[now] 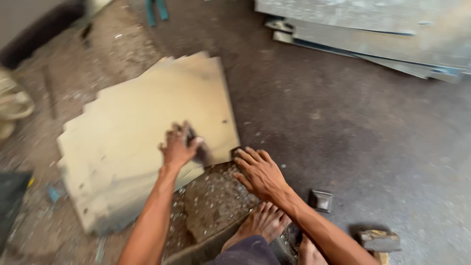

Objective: The person uses a hammer and a small metal block to flatten or straighten various metal sheets by hand on the floor, handling the sheets one at a time and moving them from one stack to another.

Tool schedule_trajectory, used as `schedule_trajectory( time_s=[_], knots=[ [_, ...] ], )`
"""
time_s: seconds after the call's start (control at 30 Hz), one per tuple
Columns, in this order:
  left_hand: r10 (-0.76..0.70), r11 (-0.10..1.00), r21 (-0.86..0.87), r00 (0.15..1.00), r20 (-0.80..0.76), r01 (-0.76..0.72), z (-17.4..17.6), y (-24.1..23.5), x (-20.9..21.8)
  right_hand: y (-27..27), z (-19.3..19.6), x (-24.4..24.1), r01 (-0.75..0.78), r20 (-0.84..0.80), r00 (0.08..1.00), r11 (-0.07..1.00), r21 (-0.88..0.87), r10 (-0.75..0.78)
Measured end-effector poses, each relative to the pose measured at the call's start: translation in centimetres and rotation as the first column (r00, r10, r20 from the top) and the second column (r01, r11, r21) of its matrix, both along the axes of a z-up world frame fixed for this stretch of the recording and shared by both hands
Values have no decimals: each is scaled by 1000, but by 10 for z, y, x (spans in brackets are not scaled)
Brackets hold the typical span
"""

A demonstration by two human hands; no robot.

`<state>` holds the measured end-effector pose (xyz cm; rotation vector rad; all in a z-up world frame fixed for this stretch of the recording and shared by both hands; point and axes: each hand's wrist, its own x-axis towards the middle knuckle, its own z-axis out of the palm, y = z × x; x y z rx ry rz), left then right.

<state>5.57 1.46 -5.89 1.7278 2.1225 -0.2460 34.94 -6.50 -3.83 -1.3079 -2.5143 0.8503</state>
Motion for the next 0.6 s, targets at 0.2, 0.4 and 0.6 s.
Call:
schedule_trajectory(
  time_s=[0.2, 0.4, 0.6],
  knots=[
    [-343, 872, 474, 537, 771, -125, -1, 159, 118, -50, 15, 102, 640, -208, 759, 766, 61, -618],
    [280, 808, -171, 113, 953, -564, -18, 349, 246, -109, 6, 147, 783, -141, 617, 621, 12, -775],
    [322, 743, -361, -172, 931, -563, -12, 346, 305, -102, 0, 172, 818, -299, 574, 550, 169, -762]
  ],
)
